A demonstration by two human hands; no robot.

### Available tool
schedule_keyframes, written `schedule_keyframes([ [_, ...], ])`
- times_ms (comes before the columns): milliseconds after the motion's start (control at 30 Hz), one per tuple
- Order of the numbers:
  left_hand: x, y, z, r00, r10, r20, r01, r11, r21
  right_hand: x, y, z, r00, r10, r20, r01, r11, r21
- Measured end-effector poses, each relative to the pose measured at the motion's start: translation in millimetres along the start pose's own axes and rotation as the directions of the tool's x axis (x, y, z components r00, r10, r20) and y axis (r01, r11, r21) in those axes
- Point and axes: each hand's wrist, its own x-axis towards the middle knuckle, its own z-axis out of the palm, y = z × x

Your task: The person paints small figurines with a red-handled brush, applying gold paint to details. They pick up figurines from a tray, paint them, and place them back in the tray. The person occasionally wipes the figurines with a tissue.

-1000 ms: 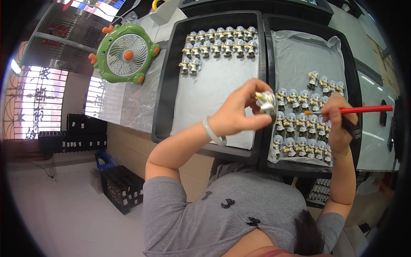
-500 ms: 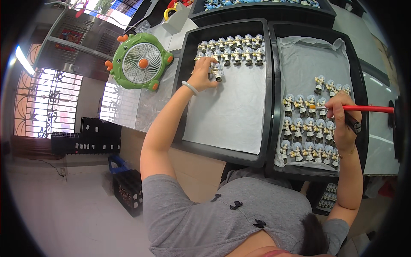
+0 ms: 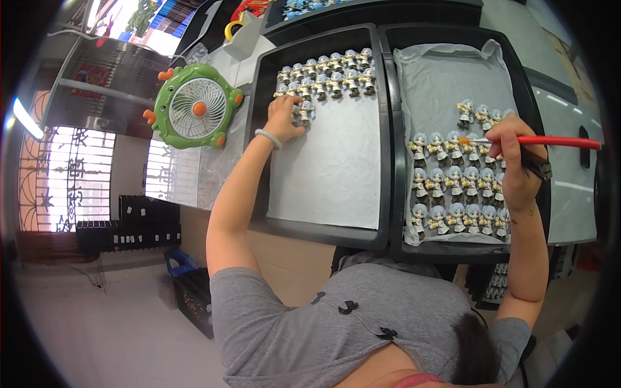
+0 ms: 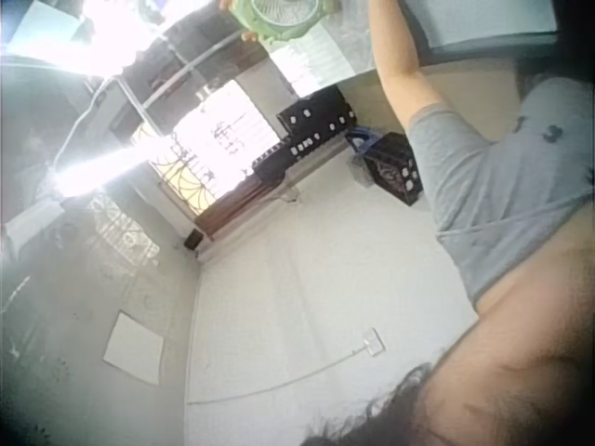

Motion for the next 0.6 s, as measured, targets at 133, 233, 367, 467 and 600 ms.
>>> schedule_keyframes([
  [133,-1.8,3.1,-5.7,0.988,0.134,-0.070,-0.132,0.991,0.038,7.0,-2.0,-11.4,0.990,-0.033,-0.135,0.040,0.998,0.055],
  [233,21.0,60.0,-27.5,0.942,0.194,-0.273,-0.239,0.960,-0.144,14.2,-1.6,-24.0,0.944,-0.107,-0.313,0.112,0.994,-0.003],
  [367,66.9,197.3,-44.7,0.867,0.441,-0.230,-0.497,0.790,-0.358,17.5,0.0,-29.1,0.918,-0.072,-0.391,0.095,0.995,0.039],
  [467,104.2,273.5,-11.6,0.889,0.458,-0.003,-0.439,0.848,-0.297,19.3,11.8,-27.4,0.935,-0.028,-0.353,0.040,0.999,0.026],
  [600,163.5,312.8,59.6,0.931,0.238,0.276,-0.209,0.969,-0.130,23.8,33.3,-25.6,0.946,0.033,-0.323,-0.037,0.999,-0.006],
])
